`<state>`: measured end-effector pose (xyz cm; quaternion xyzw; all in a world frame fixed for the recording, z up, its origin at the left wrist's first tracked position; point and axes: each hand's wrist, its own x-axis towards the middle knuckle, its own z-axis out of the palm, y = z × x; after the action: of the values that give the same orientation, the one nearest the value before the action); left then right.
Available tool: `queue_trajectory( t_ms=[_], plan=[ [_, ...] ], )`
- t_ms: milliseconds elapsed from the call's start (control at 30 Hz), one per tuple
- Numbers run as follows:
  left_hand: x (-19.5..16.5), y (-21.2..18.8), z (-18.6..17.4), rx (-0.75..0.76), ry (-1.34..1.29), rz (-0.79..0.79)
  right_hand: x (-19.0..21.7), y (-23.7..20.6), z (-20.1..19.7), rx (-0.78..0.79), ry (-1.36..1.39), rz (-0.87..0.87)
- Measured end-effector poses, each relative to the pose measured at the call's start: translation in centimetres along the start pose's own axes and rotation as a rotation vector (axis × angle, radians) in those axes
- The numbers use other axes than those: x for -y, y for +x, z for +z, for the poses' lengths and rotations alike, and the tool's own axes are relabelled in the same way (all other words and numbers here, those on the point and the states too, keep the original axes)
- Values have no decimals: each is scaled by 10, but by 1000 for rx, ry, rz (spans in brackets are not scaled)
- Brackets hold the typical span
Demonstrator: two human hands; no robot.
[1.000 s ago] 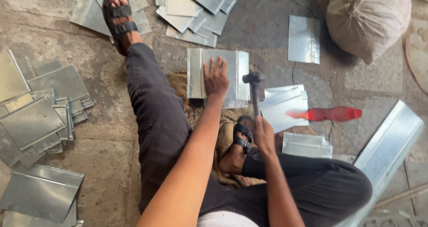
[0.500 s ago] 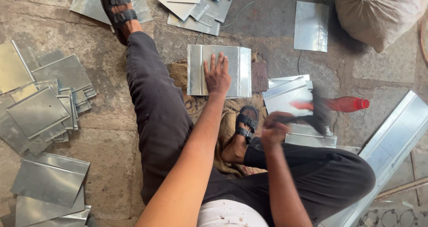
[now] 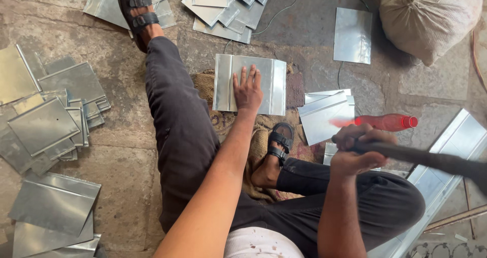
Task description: The person hammers several small metal sheets against a wooden block and a larger metal sheet. They place each sheet on the block and hit the edges or surface with a hammer before setting them aside.
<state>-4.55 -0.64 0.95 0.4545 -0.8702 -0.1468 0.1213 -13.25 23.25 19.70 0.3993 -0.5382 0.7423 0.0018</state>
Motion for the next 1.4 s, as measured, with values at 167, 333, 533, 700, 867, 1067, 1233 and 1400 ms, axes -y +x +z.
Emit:
queue_trajectory(
  t_ms=[167, 333, 533, 700, 867, 1067, 1233, 1400],
  plan=[
    [-1, -4, -2, -1, 17, -15, -80, -67, 15, 98, -126, 361],
    [-4, 1, -4, -22, -6, -17, -79, -40, 16, 433, -621, 856],
    [-1, -23, 5, -117, 7, 19, 13, 37, 14, 127, -42, 302],
    [1, -33, 6, -64, -9, 19, -38, 5, 3, -58, 36, -30],
    [-1, -28, -5, -33, -4, 39, -124, -82, -1, 393, -657, 444],
    [1, -29, -7, -136, -16, 62, -66, -21, 11, 122, -369, 901],
    [11, -20, -1, -91, 8, 117, 5, 35, 16, -19, -80, 282],
    [12, -16, 0, -105, 10, 124, -58, 2, 21, -135, -25, -68]
  ],
)
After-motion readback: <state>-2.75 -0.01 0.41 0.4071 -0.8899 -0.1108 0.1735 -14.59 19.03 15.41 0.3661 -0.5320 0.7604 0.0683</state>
